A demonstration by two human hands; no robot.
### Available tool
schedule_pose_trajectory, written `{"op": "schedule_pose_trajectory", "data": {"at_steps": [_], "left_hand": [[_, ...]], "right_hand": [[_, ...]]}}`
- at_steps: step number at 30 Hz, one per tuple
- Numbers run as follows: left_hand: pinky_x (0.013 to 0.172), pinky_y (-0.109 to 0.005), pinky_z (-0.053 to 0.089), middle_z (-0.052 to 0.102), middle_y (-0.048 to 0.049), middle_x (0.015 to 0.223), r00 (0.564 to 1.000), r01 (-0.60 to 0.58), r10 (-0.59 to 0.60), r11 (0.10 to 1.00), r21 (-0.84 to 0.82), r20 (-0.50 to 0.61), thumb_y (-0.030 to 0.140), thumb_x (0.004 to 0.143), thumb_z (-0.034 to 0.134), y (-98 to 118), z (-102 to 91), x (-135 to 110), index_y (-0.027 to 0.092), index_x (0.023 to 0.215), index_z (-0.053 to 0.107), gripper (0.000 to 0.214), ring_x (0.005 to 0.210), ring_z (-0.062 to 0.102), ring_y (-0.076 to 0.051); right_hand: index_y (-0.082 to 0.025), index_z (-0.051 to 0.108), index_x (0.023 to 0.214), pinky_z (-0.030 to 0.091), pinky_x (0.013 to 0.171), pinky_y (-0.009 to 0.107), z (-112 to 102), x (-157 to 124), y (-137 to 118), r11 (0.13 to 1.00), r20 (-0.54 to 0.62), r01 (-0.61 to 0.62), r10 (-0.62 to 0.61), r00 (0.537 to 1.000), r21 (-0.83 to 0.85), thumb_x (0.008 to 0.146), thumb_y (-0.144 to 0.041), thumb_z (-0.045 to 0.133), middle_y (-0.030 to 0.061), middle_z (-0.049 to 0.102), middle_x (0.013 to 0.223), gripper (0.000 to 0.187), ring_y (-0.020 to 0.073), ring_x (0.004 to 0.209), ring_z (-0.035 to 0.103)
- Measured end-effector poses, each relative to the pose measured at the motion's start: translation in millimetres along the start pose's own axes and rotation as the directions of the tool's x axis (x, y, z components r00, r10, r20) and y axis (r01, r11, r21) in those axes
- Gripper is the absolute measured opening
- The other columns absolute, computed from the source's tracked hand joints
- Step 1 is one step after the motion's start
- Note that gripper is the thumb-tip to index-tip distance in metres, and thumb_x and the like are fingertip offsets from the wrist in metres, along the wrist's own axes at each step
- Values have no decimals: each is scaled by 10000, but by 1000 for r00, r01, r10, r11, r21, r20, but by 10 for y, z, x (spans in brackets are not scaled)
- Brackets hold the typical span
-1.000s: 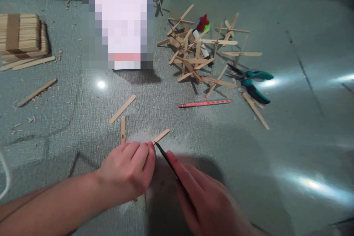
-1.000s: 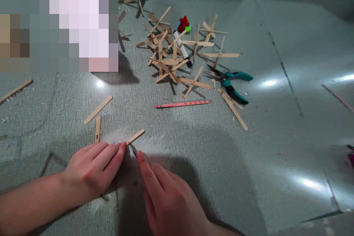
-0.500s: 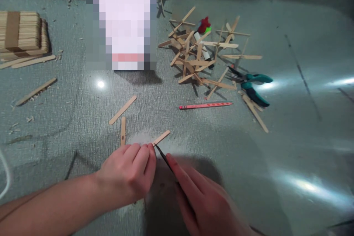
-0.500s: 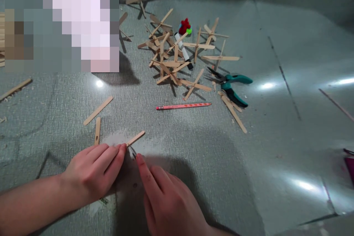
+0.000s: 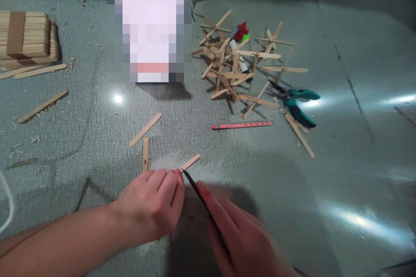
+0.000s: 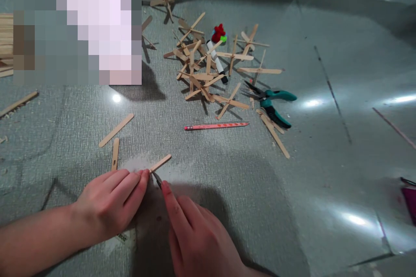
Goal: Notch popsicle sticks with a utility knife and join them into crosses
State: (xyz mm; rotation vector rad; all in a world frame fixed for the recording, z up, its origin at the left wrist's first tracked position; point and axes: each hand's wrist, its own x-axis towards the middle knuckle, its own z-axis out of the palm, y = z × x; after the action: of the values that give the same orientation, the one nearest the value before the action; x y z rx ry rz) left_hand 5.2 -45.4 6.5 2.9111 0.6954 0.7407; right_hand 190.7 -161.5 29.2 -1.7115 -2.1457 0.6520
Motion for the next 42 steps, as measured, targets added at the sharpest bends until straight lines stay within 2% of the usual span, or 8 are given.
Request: {"op": "schedule_pose_trajectory", "data": {"at_steps": [10, 19, 25, 28, 32, 37, 42], "left_hand": [[427, -322, 480, 653, -76, 691, 1000, -11, 11, 1000, -28, -12, 20, 902, 504, 18, 16, -12, -14, 951, 672, 177, 551, 563, -186], [471, -304, 510, 659, -96, 728, 1000, -20, 20, 999, 41, -11, 24, 913, 463, 42, 28, -14, -13, 964, 660, 207, 604, 586, -183], [479, -315, 468, 626, -59, 708, 999, 54, -54, 999, -5, 5, 26, 915, 433, 78, 38, -13, 42, 947, 630, 200, 579, 549, -183], [471, -311, 434, 584, -28, 675, 995, 96, -95, 995, -41, 15, 36, 934, 401, 83, 34, 6, 95, 909, 607, 215, 552, 503, -173], [471, -296, 430, 553, -16, 645, 994, 106, -105, 993, -53, 22, 39, 946, 385, 69, 34, 38, 109, 885, 597, 231, 540, 481, -165], [471, -298, 478, 588, -31, 665, 993, 110, -107, 991, -82, 47, 36, 938, 398, 52, 23, 33, 85, 908, 612, 222, 547, 532, -172], [456, -311, 519, 663, -90, 721, 998, 21, -20, 1000, -14, 56, 21, 930, 421, 68, -3, 8, -12, 996, 635, 226, 578, 612, -200]], "right_hand": [[-164, 126, 1626, 655, 712, 350, 20, -9, 3, 999, 18, -2, 3, 1000, -42, 972, -97, 367, 137, 726, 1089, 700, 222, 819, 723], [-101, 115, 1620, 593, 534, 307, 79, -106, 0, 956, 82, 45, -22, 996, -291, 964, -85, 430, 53, 667, 785, 728, 185, 592, 651], [-107, 41, 1622, 601, 530, 285, 106, -110, 15, 973, 108, 25, 0, 994, -228, 951, -58, 382, 66, 670, 845, 755, 176, 600, 661], [-114, 14, 1623, 604, 517, 293, 103, -78, 7, 976, 92, 19, 1, 996, -215, 949, -59, 371, 62, 669, 831, 765, 180, 583, 656], [-137, -25, 1622, 603, 503, 293, 82, -9, 0, 984, 55, 9, 1, 998, -178, 959, -60, 344, 57, 678, 839, 763, 176, 574, 658], [-155, -10, 1626, 574, 485, 271, 26, 56, -4, 988, 69, -14, 25, 997, -155, 999, -89, 324, 36, 659, 818, 714, 161, 564, 656], [-111, -66, 1612, 528, 442, 260, 23, 60, -19, 970, 45, 3, 8, 999, -244, 1015, -90, 271, 12, 618, 733, 685, 149, 500, 621]]}}
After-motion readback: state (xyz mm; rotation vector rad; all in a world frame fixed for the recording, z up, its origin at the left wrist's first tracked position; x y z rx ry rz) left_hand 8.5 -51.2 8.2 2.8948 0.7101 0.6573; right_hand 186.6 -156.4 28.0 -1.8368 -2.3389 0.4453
